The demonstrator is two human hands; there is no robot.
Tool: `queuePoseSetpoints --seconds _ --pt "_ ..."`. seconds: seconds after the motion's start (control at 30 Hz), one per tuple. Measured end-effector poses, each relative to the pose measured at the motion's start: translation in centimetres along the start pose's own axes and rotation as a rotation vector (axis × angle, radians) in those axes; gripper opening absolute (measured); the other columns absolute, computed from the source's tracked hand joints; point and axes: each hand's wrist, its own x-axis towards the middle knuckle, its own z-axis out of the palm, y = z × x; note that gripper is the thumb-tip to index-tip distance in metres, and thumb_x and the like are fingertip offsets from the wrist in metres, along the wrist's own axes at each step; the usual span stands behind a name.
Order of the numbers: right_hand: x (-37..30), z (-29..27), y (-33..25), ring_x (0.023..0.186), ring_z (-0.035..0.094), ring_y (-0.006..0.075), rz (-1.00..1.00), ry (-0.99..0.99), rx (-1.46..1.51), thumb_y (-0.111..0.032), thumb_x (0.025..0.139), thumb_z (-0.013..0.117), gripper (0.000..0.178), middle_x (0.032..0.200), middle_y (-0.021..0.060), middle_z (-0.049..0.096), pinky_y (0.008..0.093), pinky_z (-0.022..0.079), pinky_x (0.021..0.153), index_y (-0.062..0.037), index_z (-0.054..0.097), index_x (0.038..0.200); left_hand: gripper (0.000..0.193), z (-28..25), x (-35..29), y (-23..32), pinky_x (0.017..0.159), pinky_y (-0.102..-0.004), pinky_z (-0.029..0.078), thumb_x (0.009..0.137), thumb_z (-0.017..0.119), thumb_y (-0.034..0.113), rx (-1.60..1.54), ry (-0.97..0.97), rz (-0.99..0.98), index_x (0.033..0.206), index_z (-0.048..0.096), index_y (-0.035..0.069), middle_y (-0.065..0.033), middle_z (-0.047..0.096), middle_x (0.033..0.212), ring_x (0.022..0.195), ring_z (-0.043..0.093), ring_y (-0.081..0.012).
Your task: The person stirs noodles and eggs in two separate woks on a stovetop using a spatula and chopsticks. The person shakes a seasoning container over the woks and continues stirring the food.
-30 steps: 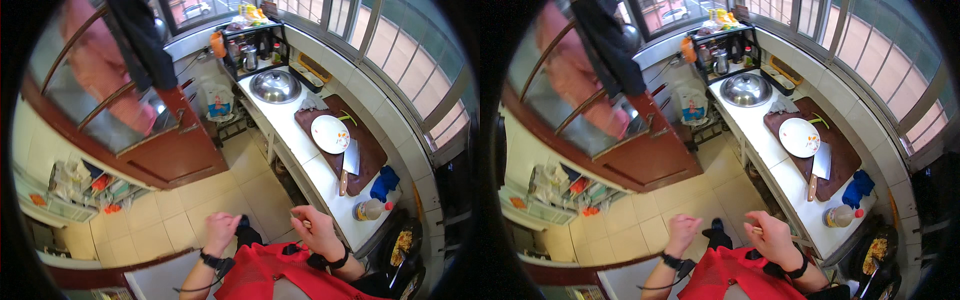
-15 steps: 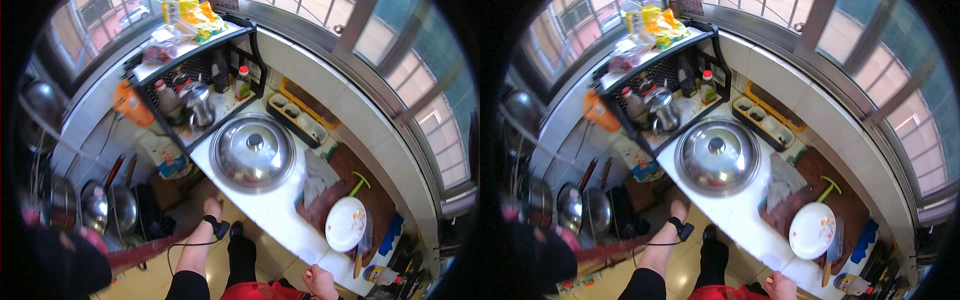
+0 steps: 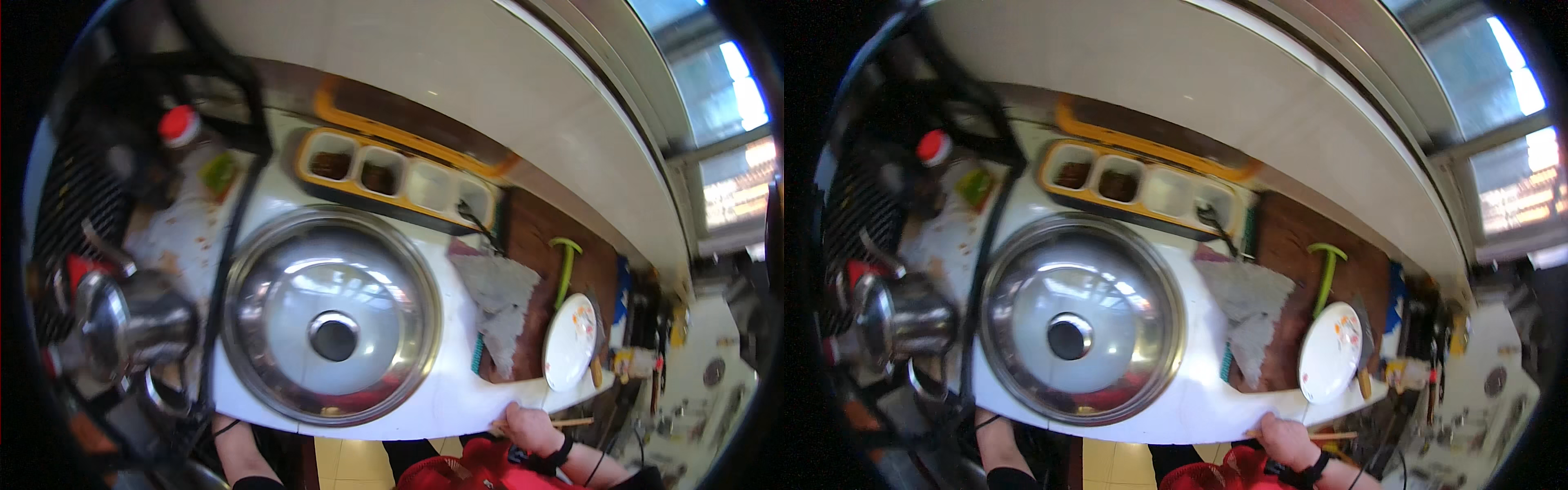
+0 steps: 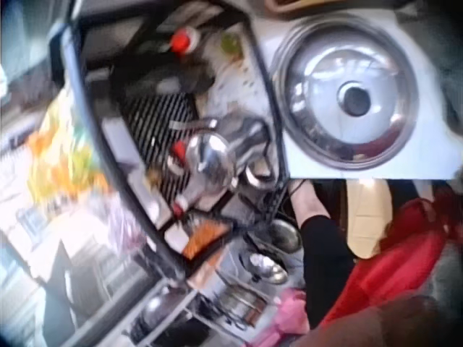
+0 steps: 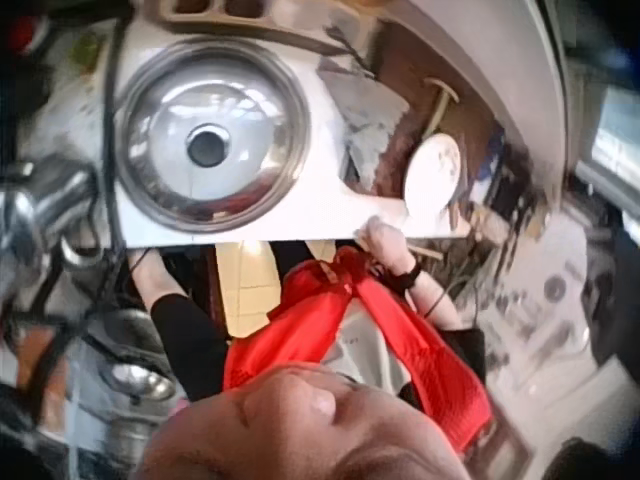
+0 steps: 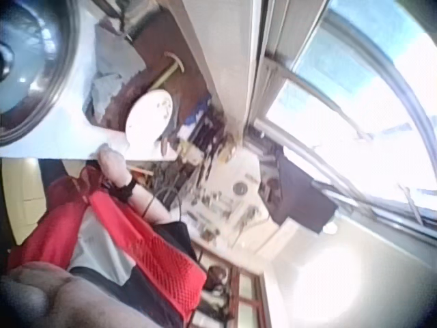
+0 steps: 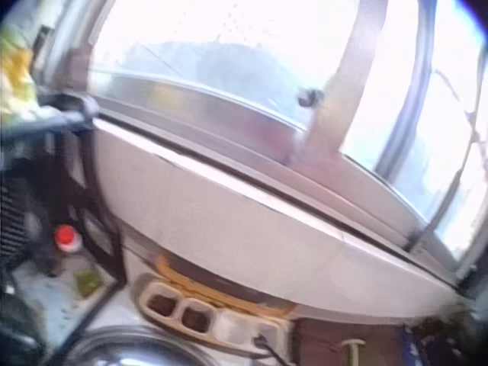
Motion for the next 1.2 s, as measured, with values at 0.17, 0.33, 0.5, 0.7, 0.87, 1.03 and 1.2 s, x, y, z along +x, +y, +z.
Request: queuePoseSetpoints --seconds 0.17,0.33,0.5,0.7,0.87,1.03,1.2 --pt "0.5 -1.7 -1.0 0.063 0.064 0.0375 0.026 -0.078 -0.032 -0.031 0.092 0.053 0.031 0.068 0.0177 0.062 0.0469 0.050 0.054 -0.0004 0.046 0.090 0.051 0.8 2.3 -4.1 0.100 -0.0431 0.037 0.089 0.049 0.038 -0.045 0.003 0.006 0.129 0.051 0.005 -0.0174 0.051 0.129 0.118 0.048 -0.0351" --pt "0.1 -1.5 -0.8 0.063 0.064 0.0382 0.096 -0.074 0.026 -0.013 0.087 0.052 0.014 0.067 0.0186 0.063 0.0462 0.050 0.055 0.0001 0.047 0.089 0.053 -0.1 5.0 -2.6 0.103 -0.0432 0.034 0.091 0.045 0.039 -0.040 -0.001 0.010 0.131 0.049 0.004 -0.0166 0.048 0.133 0.121 0.045 -0.0342" --pt "-0.3 -0.8 -0.4 0.063 0.064 0.0380 0.076 -0.024 0.029 -0.010 0.085 0.052 0.012 0.065 0.0184 0.063 0.0466 0.050 0.056 0.0004 0.047 0.089 0.055 -0.8 5.6 -2.5 0.105 -0.0433 0.031 0.093 0.041 0.041 -0.057 0.006 0.007 0.133 0.047 0.004 -0.0159 0.045 0.136 0.124 0.042 -0.0333" --pt "-0.4 0.2 0.4 0.058 0.062 0.0370 0.008 0.074 0.048 -0.016 0.086 0.054 0.018 0.060 0.0160 0.060 0.0453 0.050 0.053 0.0007 0.047 0.086 0.058 -1.7 5.8 -1.6 0.108 -0.0435 0.027 0.095 0.037 0.043 -0.102 0.047 0.021 0.136 0.044 0.004 -0.0149 0.041 0.141 0.128 0.039 -0.0321" --pt "-0.7 -0.8 0.5 0.066 0.065 0.0392 0.020 0.000 0.114 -0.014 0.087 0.051 0.017 0.069 0.0203 0.064 0.0476 0.051 0.059 0.0024 0.048 0.089 0.060 -2.7 5.0 -1.1 0.111 -0.0436 0.024 0.096 0.032 0.045 -0.251 0.081 0.053 0.138 0.042 0.004 -0.0142 0.038 0.145 0.131 0.036 -0.0312" --pt "-0.7 0.3 1.4 0.067 0.065 0.0389 -0.057 0.088 0.181 -0.015 0.087 0.052 0.017 0.069 0.0199 0.064 0.0478 0.051 0.059 0.0017 0.050 0.089 0.062 -2.6 3.8 -2.3 0.113 -0.0437 0.022 0.098 0.028 0.047 -1.200 -0.163 0.126 0.140 0.040 0.003 -0.0134 0.035 0.148 0.135 0.033 -0.0303" --pt "-5.6 -1.4 4.3 0.069 0.064 0.0364 -0.068 0.243 0.271 -0.017 0.085 0.057 0.013 0.074 0.0162 0.064 0.0449 0.050 0.058 -0.0049 0.054 0.090 0.048 -1.0 -7.7 4.3 0.102 -0.0414 0.037 0.097 0.043 0.030 -0.752 0.030 0.435 0.133 0.047 -0.002 -0.0180 0.047 0.139 0.120 0.048 -0.0322"
